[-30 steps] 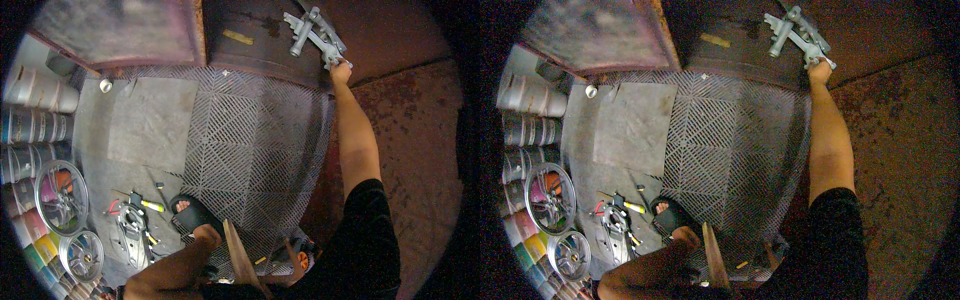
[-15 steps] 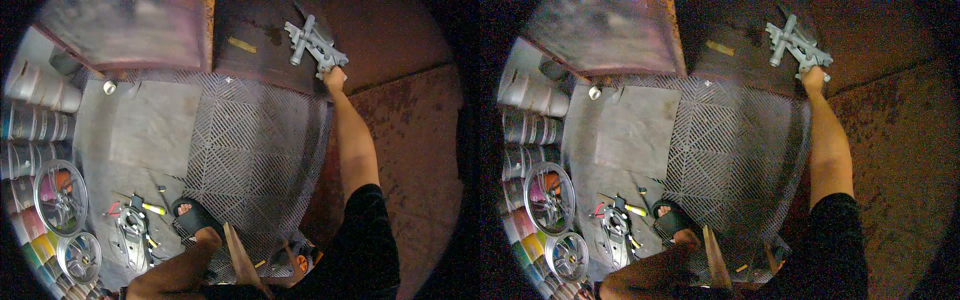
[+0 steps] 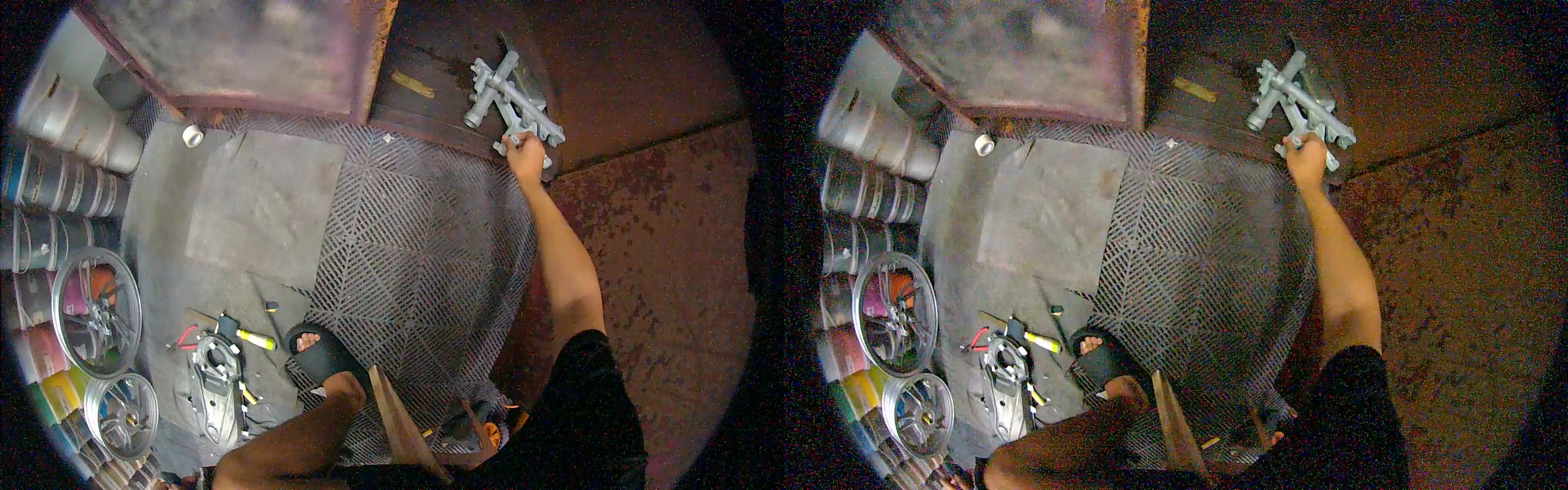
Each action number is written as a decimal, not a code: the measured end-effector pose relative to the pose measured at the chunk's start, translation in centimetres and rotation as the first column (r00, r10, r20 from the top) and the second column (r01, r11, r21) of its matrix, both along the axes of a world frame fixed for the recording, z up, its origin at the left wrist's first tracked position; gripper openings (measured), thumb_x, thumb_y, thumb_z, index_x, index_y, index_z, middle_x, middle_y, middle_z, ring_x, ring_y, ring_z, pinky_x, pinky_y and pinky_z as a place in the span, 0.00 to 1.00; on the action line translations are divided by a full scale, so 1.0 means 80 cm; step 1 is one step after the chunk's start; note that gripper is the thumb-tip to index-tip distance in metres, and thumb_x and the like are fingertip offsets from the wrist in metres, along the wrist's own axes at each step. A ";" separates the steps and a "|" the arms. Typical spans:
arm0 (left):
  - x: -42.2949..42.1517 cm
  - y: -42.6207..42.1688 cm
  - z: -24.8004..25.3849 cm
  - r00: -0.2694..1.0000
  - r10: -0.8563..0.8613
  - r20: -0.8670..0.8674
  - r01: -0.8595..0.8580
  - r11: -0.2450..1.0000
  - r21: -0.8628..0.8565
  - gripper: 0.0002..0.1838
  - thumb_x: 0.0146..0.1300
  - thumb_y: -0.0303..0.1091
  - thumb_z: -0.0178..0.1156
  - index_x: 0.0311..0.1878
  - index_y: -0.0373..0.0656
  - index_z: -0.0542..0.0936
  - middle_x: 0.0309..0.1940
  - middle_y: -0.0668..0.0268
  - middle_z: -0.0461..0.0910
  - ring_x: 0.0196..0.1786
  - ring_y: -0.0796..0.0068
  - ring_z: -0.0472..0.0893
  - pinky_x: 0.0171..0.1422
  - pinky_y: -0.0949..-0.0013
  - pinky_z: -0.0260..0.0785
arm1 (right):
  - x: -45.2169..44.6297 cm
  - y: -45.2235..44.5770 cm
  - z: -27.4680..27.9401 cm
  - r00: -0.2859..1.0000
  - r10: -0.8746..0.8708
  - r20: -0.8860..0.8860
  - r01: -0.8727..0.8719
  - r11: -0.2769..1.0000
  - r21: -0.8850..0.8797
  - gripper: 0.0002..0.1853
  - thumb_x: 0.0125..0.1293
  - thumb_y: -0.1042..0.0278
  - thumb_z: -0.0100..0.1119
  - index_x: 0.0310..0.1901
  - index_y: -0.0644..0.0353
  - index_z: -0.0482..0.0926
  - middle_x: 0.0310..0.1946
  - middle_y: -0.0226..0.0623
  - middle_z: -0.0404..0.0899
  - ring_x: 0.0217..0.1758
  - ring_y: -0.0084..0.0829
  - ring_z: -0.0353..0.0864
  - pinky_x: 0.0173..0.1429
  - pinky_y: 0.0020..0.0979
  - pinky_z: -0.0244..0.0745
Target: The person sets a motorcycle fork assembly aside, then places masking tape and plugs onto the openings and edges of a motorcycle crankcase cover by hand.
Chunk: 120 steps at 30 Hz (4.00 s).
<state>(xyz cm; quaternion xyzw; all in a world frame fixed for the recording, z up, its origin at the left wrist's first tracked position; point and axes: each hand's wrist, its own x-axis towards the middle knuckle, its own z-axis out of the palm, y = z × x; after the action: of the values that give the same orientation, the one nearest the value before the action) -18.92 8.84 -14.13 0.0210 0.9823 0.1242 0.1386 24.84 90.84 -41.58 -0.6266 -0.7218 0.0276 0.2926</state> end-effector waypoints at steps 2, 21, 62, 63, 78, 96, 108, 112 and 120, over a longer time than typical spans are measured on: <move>-0.005 -0.022 -0.009 0.999 0.034 -0.002 -0.034 0.999 0.040 0.43 0.90 0.46 0.49 0.89 0.26 0.42 0.87 0.32 0.51 0.87 0.43 0.61 0.89 0.50 0.56 | -0.013 -0.017 0.009 1.000 -0.006 -0.019 0.006 1.000 0.019 0.21 0.63 0.56 0.82 0.39 0.69 0.86 0.37 0.57 0.88 0.45 0.59 0.87 0.54 0.53 0.80; -0.014 -0.038 -0.021 0.997 -0.080 0.001 0.080 0.996 0.033 0.45 0.89 0.49 0.49 0.89 0.28 0.40 0.86 0.28 0.52 0.87 0.37 0.59 0.89 0.48 0.54 | -0.019 0.040 -0.015 -0.034 -0.839 -0.543 -0.244 0.534 -0.810 0.38 0.72 0.45 0.69 0.66 0.72 0.67 0.54 0.60 0.80 0.56 0.55 0.90 0.49 0.46 0.96; -0.011 -0.009 0.011 0.997 -0.073 -0.026 0.064 0.967 -0.245 0.42 0.89 0.51 0.45 0.87 0.25 0.46 0.80 0.27 0.64 0.78 0.33 0.72 0.81 0.45 0.66 | 0.006 0.094 -0.050 -0.451 -0.480 -0.752 -0.236 0.877 -0.419 0.18 0.79 0.57 0.53 0.61 0.60 0.71 0.45 0.45 0.77 0.25 0.32 0.70 0.33 0.37 0.73; -0.006 0.005 0.012 0.999 -0.040 -0.021 0.037 0.989 -0.140 0.42 0.89 0.50 0.46 0.87 0.25 0.47 0.79 0.26 0.63 0.77 0.33 0.72 0.81 0.46 0.66 | 0.003 0.108 -0.040 -0.449 -0.496 -0.744 -0.282 0.868 -0.409 0.17 0.80 0.57 0.51 0.61 0.59 0.70 0.45 0.46 0.77 0.25 0.32 0.70 0.33 0.37 0.73; -0.006 0.004 0.013 0.926 -0.273 -0.260 0.195 0.937 -0.290 0.35 0.87 0.47 0.53 0.78 0.23 0.65 0.61 0.32 0.83 0.59 0.34 0.86 0.63 0.44 0.78 | -0.018 -0.074 -0.034 -0.377 -0.531 -0.759 -0.391 0.834 -0.389 0.23 0.82 0.48 0.61 0.53 0.66 0.77 0.27 0.28 0.73 0.26 0.23 0.70 0.33 0.27 0.68; -0.019 -0.026 -0.005 0.982 -0.142 -0.125 0.145 0.989 0.013 0.39 0.89 0.42 0.51 0.87 0.25 0.48 0.77 0.28 0.68 0.74 0.38 0.77 0.77 0.48 0.72 | -0.018 -0.174 -0.111 -0.283 -0.632 -0.721 -0.532 0.729 -0.430 0.22 0.77 0.52 0.65 0.54 0.66 0.83 0.32 0.35 0.81 0.37 0.35 0.83 0.60 0.45 0.84; -0.022 -0.008 -0.010 0.960 -0.225 -0.167 0.199 0.967 -0.158 0.36 0.88 0.45 0.50 0.82 0.23 0.57 0.72 0.29 0.73 0.71 0.36 0.79 0.75 0.47 0.73 | -0.035 -0.171 -0.088 -0.645 -0.476 -0.598 -0.573 0.819 -0.034 0.38 0.79 0.32 0.60 0.64 0.68 0.77 0.47 0.44 0.86 0.41 0.30 0.85 0.41 0.34 0.78; -0.019 0.011 0.003 0.973 -0.176 -0.150 0.170 0.984 -0.048 0.35 0.88 0.44 0.50 0.82 0.23 0.57 0.71 0.31 0.75 0.68 0.38 0.82 0.72 0.48 0.76 | -0.030 -0.172 -0.101 -0.633 -0.512 -0.580 -0.555 0.823 -0.121 0.38 0.79 0.34 0.61 0.66 0.69 0.76 0.45 0.42 0.84 0.47 0.35 0.87 0.44 0.33 0.85; -0.016 0.018 0.004 0.994 -0.077 -0.083 0.081 0.996 0.043 0.32 0.88 0.43 0.49 0.80 0.24 0.60 0.70 0.33 0.76 0.66 0.42 0.83 0.68 0.50 0.79 | -0.024 -0.158 -0.120 -0.437 -0.466 -0.770 -0.483 0.843 -0.236 0.26 0.82 0.48 0.61 0.66 0.63 0.79 0.52 0.43 0.88 0.50 0.36 0.89 0.51 0.34 0.90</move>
<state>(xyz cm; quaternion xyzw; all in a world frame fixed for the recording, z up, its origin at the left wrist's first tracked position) -20.24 10.26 -13.82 0.0679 0.9824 0.1402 0.1030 22.92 78.18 -51.22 -0.3339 -0.0756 0.7484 0.5680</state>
